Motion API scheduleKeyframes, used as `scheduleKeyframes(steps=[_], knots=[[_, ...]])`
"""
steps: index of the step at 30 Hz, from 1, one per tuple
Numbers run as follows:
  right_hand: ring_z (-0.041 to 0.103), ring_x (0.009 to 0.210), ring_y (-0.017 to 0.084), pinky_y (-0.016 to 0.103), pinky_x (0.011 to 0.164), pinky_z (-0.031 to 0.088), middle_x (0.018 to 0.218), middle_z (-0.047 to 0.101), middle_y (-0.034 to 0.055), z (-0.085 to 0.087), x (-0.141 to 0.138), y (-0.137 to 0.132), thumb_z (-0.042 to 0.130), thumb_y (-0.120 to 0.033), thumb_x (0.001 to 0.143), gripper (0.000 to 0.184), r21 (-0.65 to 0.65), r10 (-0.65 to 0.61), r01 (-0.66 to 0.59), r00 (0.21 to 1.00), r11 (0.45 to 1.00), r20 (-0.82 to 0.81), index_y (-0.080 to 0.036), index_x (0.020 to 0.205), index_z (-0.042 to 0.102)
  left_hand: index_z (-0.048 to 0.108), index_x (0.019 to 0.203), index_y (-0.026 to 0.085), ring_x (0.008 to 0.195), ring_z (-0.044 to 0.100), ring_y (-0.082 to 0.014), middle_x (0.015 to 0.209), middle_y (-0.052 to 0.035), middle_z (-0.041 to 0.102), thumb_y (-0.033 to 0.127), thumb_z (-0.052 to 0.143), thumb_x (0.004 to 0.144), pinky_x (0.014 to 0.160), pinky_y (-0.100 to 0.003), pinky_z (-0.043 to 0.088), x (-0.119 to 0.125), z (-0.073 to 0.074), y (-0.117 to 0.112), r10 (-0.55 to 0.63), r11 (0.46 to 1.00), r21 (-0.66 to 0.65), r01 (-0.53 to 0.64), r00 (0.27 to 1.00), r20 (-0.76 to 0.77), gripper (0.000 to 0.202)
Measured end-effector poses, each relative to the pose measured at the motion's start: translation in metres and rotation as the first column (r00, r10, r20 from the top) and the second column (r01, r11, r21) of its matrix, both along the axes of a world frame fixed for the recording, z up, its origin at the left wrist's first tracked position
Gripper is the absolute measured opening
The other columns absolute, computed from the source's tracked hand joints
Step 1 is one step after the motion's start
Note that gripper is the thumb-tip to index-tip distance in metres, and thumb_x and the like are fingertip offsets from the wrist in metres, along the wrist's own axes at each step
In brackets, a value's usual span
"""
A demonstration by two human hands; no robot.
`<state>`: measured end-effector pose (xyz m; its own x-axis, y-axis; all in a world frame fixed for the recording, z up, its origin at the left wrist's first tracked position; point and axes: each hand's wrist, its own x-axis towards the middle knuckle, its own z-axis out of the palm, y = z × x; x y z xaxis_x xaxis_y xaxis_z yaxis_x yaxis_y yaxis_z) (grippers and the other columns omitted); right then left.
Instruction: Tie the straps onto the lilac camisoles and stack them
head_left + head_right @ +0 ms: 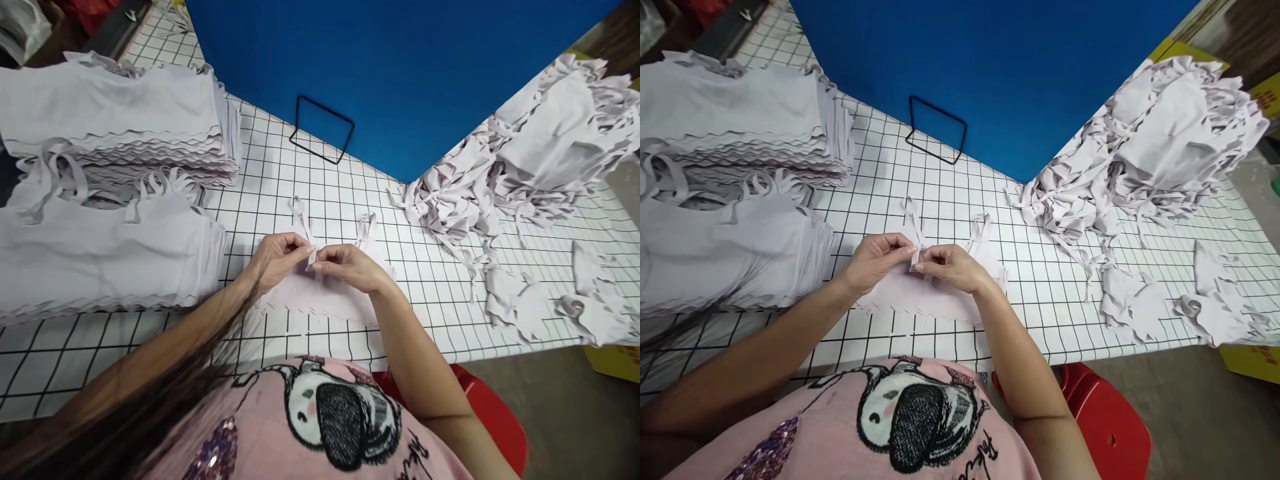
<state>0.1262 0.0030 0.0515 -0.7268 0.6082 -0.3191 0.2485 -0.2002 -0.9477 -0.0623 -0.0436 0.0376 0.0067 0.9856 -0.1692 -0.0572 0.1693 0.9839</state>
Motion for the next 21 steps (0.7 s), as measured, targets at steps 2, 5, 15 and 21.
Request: scheduleKeyframes(steps=[2,5,15,21], knots=[[0.050,0.069,0.012,0.028,0.068,0.041,0.073,0.058,-0.0008,-0.004,-0.004,0.001,0.071,-0.042,0.079,0.026,-0.014,-0.012,0.012,1.000,1.000,0.013,-0.017,0.075,0.065,0.065,0.070,0.015,0.064,0.051,-0.0103,0.069,-0.0005,0.062,0.036,0.075,0.072,0.065,-0.025,0.043,0.000,0.001,0.001,0.026,0.999,-0.039,-0.025,0.999,0.031,0.023],[0.048,0.068,0.011,0.028,0.068,0.040,0.072,0.057,-0.0013,-0.008,-0.006,0.002,0.070,-0.040,0.080,0.025,-0.023,-0.015,0.016,1.000,1.000,0.013,-0.017,0.074,0.063,0.062,0.069,0.015,0.054,0.044,-0.0079,0.060,0.0016,0.057,0.040,0.075,0.070,0.054,-0.024,0.037,-0.001,0.004,0.002,0.001,0.991,-0.137,0.008,0.998,0.063,0.028],[0.056,0.088,0.016,0.027,0.061,0.043,0.128,0.054,0.0093,0.016,-0.011,-0.001,0.063,-0.038,0.088,0.032,0.520,-0.181,0.136,0.983,0.844,0.037,-0.024,0.116,0.058,0.062,0.076,0.014,0.067,0.056,-0.0122,0.074,-0.0029,0.063,0.036,0.063,0.081,0.066,-0.027,0.047,-0.007,0.005,0.002,-0.081,0.993,0.065,0.097,0.972,-0.219,0.022],[0.053,0.073,0.013,0.029,0.068,0.044,0.087,0.064,0.0028,0.021,-0.019,0.018,0.053,-0.035,0.095,0.018,0.522,-0.045,-0.012,0.994,0.853,0.096,-0.020,0.094,0.062,0.062,0.089,0.014,0.070,0.062,-0.0133,0.077,-0.0033,0.066,0.041,0.062,0.083,0.069,-0.029,0.051,-0.010,0.011,0.003,-0.110,0.994,-0.008,0.109,0.992,-0.056,0.028]])
